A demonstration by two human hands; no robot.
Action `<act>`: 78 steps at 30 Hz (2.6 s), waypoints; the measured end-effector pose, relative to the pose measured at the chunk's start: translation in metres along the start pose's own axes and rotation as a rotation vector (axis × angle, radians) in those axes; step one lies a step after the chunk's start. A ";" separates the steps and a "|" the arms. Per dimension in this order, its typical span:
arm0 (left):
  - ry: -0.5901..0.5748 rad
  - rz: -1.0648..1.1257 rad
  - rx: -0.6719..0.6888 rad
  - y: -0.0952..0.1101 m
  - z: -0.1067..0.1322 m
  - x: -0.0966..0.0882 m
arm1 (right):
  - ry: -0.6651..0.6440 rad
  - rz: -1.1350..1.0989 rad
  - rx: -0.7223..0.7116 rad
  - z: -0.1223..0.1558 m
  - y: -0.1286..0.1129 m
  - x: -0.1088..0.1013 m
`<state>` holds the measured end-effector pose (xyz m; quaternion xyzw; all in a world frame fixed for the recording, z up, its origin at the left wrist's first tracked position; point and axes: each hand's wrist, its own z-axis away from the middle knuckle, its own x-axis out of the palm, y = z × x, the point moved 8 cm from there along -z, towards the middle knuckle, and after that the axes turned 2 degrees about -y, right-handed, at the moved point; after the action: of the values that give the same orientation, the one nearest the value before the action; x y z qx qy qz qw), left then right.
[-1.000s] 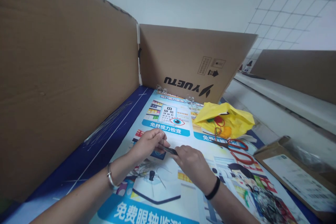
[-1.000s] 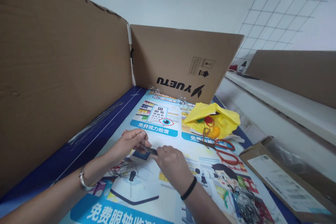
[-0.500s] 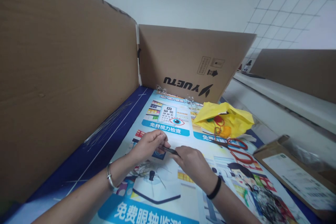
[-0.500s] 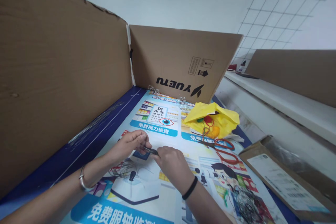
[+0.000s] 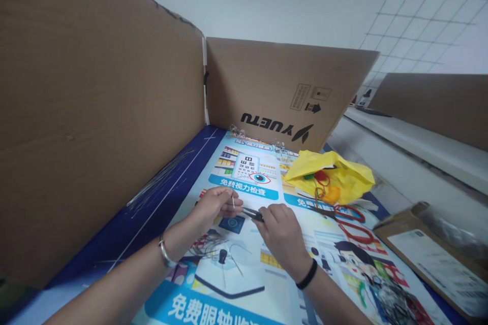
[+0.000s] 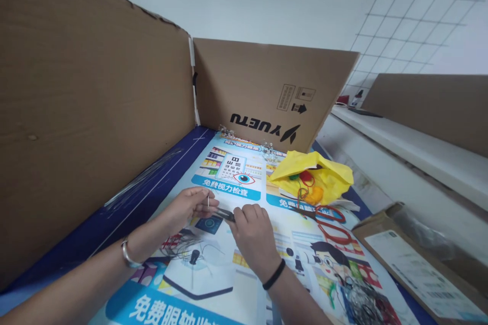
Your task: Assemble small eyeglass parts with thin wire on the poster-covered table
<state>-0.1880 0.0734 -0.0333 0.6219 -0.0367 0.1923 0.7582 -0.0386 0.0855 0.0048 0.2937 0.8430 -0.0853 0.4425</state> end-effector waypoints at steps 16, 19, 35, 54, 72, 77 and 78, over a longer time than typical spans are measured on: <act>-0.070 0.284 -0.077 -0.022 0.012 0.025 | 0.106 0.214 -0.319 0.007 -0.034 -0.017; -0.055 0.292 -0.066 -0.018 0.016 0.029 | 0.108 0.208 -0.322 0.007 -0.037 -0.017; 0.019 0.360 -0.069 -0.021 0.021 0.033 | 0.059 0.156 -0.319 0.006 -0.036 -0.013; -0.001 0.333 -0.093 -0.021 0.022 0.035 | 0.055 0.104 -0.315 0.008 -0.034 -0.009; -0.013 0.337 -0.090 -0.024 0.021 0.036 | 0.052 0.081 -0.314 0.008 -0.034 -0.010; -0.022 0.347 -0.083 -0.026 0.020 0.035 | 0.030 0.073 -0.304 0.008 -0.033 -0.008; -0.024 0.351 -0.083 -0.027 0.019 0.035 | 0.028 0.070 -0.302 0.008 -0.033 -0.007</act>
<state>-0.1432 0.0593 -0.0433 0.5762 -0.1616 0.3125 0.7377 -0.0488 0.0529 0.0020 0.2544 0.8415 0.0620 0.4725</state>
